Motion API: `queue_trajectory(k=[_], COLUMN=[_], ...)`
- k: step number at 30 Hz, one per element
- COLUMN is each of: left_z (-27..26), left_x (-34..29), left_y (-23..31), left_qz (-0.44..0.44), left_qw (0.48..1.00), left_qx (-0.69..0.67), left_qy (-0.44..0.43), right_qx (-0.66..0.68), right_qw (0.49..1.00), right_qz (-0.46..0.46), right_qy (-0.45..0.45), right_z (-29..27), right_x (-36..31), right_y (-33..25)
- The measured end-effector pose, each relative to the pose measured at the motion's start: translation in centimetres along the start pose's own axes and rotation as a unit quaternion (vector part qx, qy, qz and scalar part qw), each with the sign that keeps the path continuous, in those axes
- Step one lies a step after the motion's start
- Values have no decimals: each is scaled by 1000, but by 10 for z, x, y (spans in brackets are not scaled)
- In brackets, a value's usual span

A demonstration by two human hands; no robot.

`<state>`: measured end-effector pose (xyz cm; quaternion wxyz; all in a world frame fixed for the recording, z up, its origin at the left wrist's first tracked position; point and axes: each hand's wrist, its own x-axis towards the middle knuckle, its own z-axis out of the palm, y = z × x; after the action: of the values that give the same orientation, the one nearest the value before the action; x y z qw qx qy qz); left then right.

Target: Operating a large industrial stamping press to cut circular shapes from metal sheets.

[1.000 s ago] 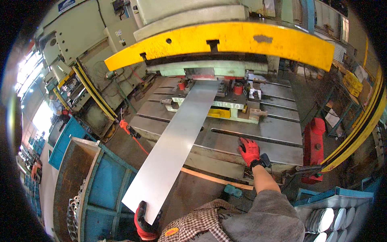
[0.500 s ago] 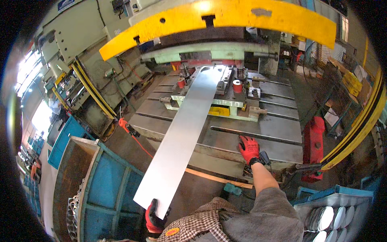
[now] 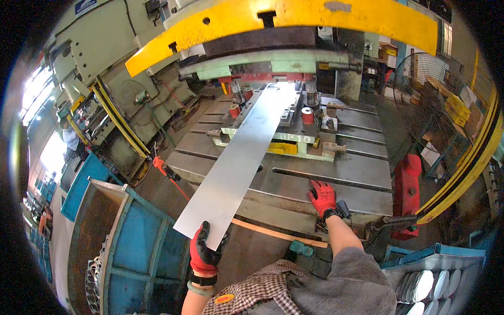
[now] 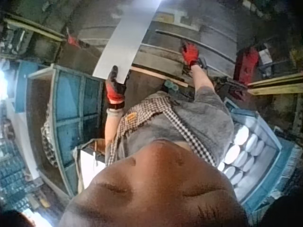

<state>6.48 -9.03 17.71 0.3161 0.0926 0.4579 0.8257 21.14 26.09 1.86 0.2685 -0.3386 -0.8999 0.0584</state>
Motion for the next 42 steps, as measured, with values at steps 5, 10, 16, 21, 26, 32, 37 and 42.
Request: queue_trajectory(k=[5,10,16,21,26,32,37,42], left_z=[-2,-19,-71,-51,-10,-29,-18,-6], left_x=[0,1,-3,11,59,124,121,106], left_y=[0,-9,-26,-31,-19,-61,-55,-39], left_qz=[-28,-34,-149,-97,-80,137,152,42], left_qw=[1000,997,986,993,995,970,958,987], left_qx=[0,7,35,68,-3,164,211,101], left_qy=[-5,66,-59,-31,-61,-118,-120,-120], right_qx=[18,24,27,21,19,30,1,30], right_qw=[1000,1000,999,1000,998,999,1000,1000], right_qz=[-9,-1,-19,-2,-11,11,5,1], right_qy=[16,10,25,18,57,-5,17,-4], right_z=[-3,-6,-2,-8,-5,-1,4,1], right_x=[-1,-1,0,0,-2,-1,-5,-1], right_y=[0,-2,1,-7,-1,-2,4,2])
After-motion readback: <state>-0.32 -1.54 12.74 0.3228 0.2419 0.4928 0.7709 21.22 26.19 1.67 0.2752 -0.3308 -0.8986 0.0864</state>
